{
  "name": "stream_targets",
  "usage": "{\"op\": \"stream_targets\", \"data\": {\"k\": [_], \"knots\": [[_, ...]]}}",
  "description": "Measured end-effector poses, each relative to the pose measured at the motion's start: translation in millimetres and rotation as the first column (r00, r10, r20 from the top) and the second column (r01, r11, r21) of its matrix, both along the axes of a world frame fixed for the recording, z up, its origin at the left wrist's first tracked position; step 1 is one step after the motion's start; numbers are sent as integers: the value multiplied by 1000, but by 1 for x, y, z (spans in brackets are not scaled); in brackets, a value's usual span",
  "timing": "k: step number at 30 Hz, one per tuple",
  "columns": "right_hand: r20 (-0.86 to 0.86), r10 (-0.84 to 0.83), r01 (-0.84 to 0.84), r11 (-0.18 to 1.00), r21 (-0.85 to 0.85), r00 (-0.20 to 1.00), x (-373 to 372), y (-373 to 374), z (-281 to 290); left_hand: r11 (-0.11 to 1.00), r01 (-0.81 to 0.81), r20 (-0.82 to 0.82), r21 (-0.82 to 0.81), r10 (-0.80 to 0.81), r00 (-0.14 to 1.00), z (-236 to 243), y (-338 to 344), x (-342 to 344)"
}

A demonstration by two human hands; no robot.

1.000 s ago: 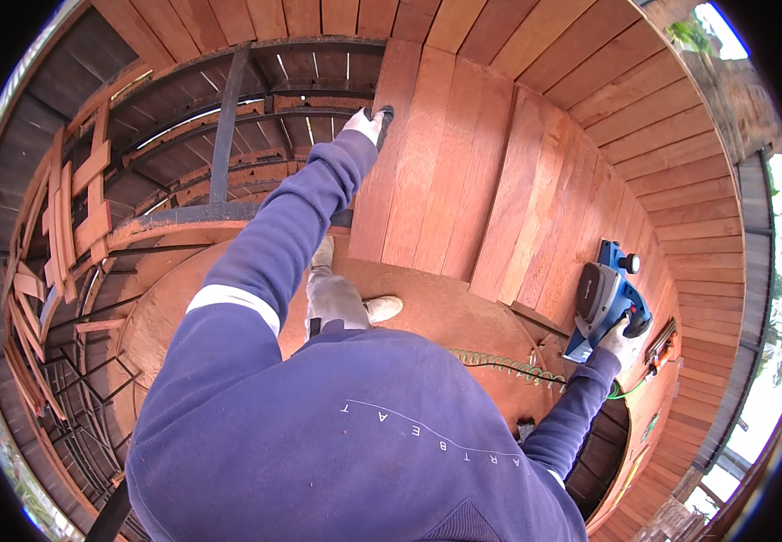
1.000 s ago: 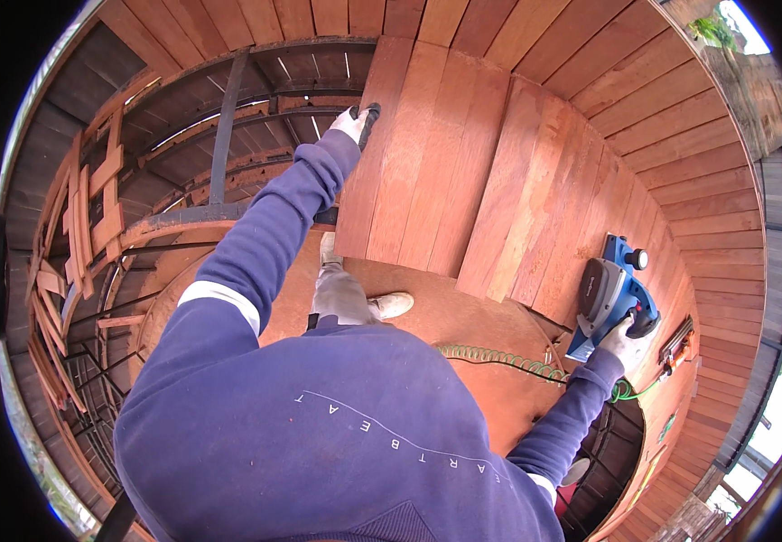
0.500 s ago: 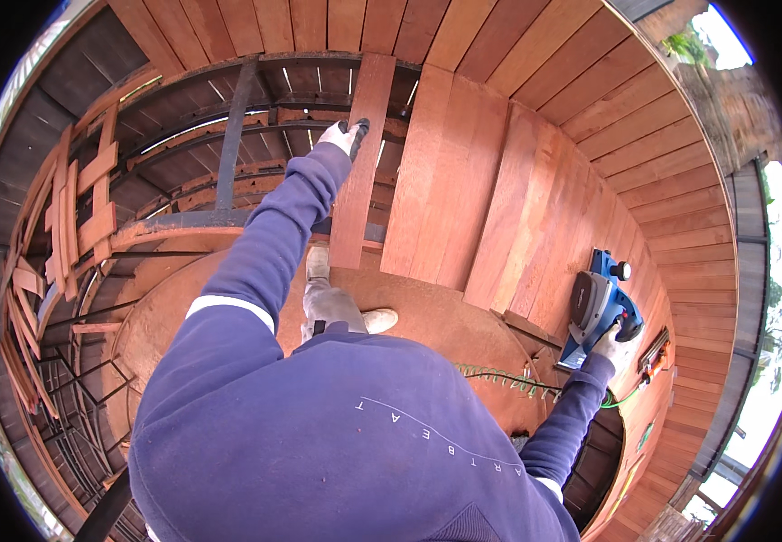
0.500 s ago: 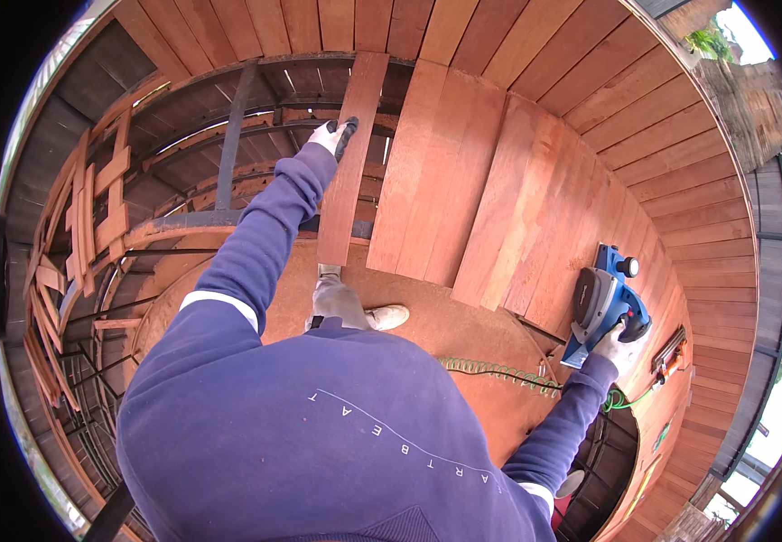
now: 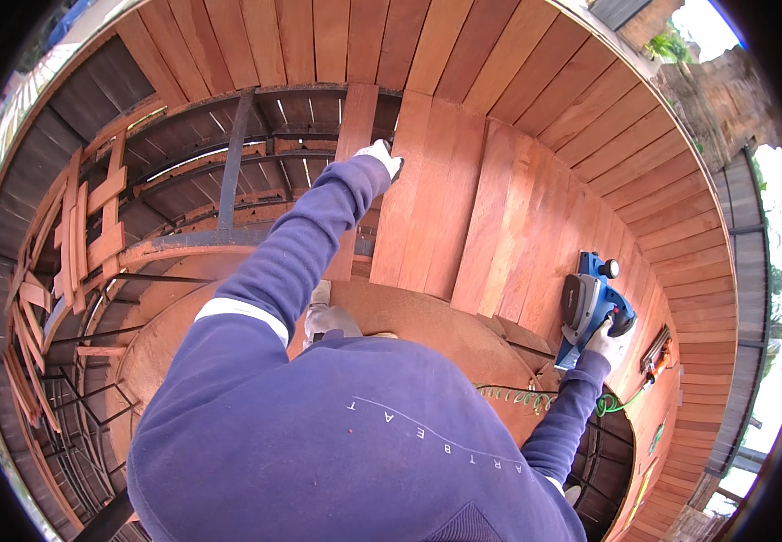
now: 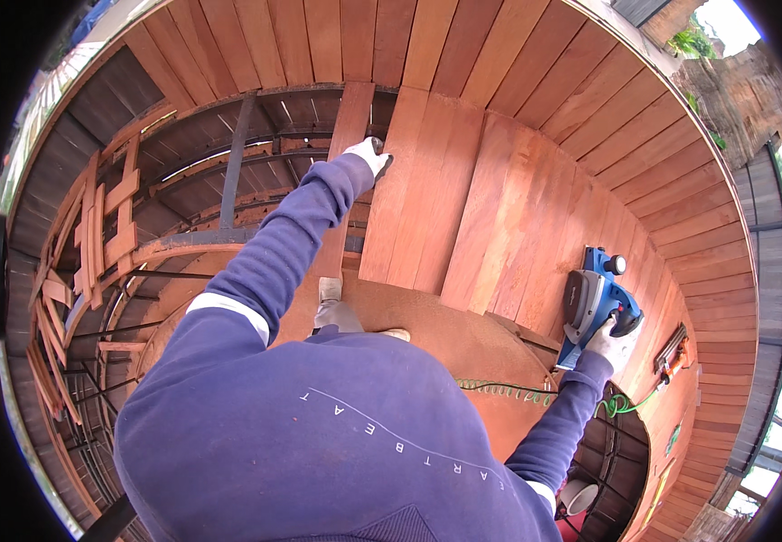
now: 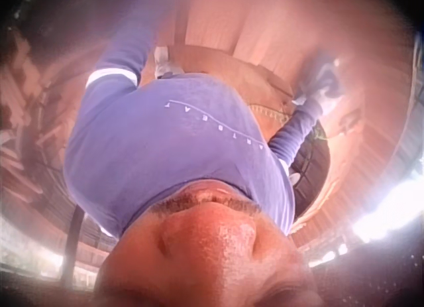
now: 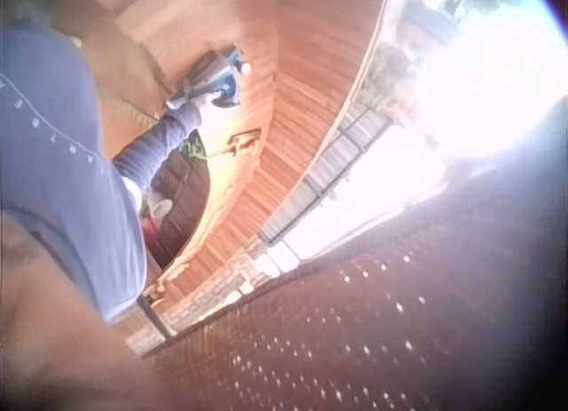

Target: The person uses a handheld electric planer to smooth the edges of wooden planks before fitting them into a curved wooden structure. They repeatedly pick up planks, plane them, and place them into the wall framework.

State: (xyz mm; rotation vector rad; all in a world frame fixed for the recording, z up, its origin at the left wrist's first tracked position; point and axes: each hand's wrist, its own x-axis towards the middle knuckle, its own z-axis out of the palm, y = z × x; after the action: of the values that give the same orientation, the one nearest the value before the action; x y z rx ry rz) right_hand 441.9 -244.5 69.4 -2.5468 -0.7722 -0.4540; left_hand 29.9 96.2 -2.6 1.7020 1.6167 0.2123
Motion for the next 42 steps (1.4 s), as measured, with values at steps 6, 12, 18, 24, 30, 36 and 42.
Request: {"op": "stream_targets", "data": {"k": [6, 12, 18, 24, 30, 36, 42], "knots": [[-3, -12, 12, 1000, -5, 1000, -5, 1, 2, 992, 40, -100, 118, -28, 995, -24, 15, 0], [44, 104, -107, 992, 66, 994, -8, -2, 6, 936, -75, 86, 343, 48, 995, -16, 3, -23], [243, 363, -436, 784, 441, 900, -57, -13, 70, 985, 98, 549, 143, -161, 820, 100, -51, -34], [-214, 916, -371, 339, 864, 339, -115, 20, 123, 519, 636, 2, 570, -776, 631, 224, -115, -15], [-636, 771, -559, 511, 653, -39, -149, 0, 100, 225, 896, -438, 383, -809, 391, 281, -145, 31], [-502, 824, -112, 543, 832, 264, -194, -31, 42, 290, -324, 419, 901, -380, 825, 243, -137, 57], [-468, 859, -136, 499, 856, 207, -214, -36, 27, 994, -18, 915, 107, -91, 393, 160, -151, 114]]}}
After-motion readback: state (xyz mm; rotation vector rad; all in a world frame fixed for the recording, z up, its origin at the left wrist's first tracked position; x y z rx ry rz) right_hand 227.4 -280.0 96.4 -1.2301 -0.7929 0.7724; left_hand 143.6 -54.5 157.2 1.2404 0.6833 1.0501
